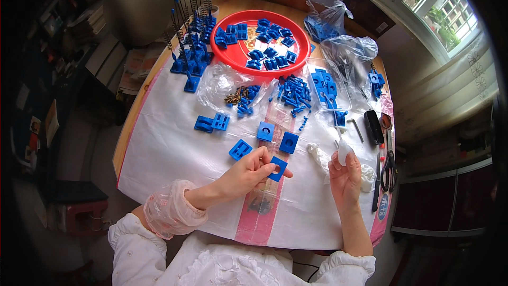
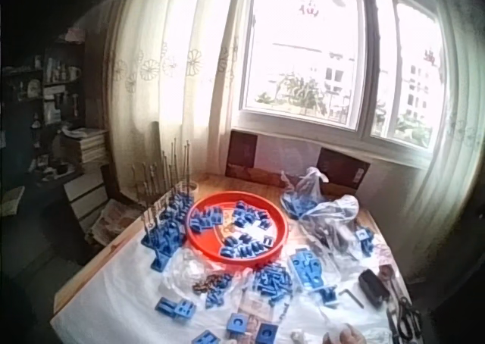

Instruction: The recorder is assembling blue plastic housing components for a lighting fixture on a workstation table.

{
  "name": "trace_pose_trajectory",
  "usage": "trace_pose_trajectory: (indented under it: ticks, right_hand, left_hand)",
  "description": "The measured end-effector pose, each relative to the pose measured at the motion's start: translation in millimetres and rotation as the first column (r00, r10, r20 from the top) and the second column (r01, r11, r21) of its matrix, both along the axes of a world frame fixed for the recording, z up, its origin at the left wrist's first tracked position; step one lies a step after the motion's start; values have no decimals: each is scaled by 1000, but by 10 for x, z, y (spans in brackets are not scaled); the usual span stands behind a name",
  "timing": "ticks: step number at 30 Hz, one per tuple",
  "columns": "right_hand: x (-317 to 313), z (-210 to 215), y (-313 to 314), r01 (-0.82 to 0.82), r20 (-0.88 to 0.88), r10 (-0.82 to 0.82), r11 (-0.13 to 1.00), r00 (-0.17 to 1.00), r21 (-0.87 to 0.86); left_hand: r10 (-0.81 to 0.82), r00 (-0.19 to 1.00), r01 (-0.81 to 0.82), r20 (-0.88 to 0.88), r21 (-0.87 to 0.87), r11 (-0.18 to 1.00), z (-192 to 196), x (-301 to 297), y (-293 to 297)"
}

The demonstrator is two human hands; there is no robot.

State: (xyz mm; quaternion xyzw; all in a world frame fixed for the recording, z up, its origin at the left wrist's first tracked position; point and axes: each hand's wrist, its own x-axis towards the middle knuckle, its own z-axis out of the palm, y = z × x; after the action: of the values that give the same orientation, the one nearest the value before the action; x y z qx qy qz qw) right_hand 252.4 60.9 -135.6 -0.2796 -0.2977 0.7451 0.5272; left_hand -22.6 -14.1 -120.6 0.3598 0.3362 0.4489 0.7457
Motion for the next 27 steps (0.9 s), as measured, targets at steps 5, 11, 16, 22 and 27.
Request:
trace_pose_trajectory:
  ticks: [5,11,16,22,27]
  right_hand:
    - [-32,-17,-7,-3,8,4,1000,1000,-13]
    - [-76,60,-42,11,43,-10,1000,999,-22]
    - [-61,76,-40,35,59,-35,999,998,-3]
    - [-93,201,-32,59,125,-65,997,990,49]
    - [-67,249,-30,47,122,-58,995,991,87]
  left_hand:
    - [-34,998,39,52,-98,994,-112,-4,-36]
    - [-2,978,46,207,-207,977,-68,-48,14]
    - [21,958,63,286,-284,957,35,-67,17]
    - [21,913,104,408,-282,954,-96,-105,15]
    - [40,899,110,436,-313,943,-63,-110,14]
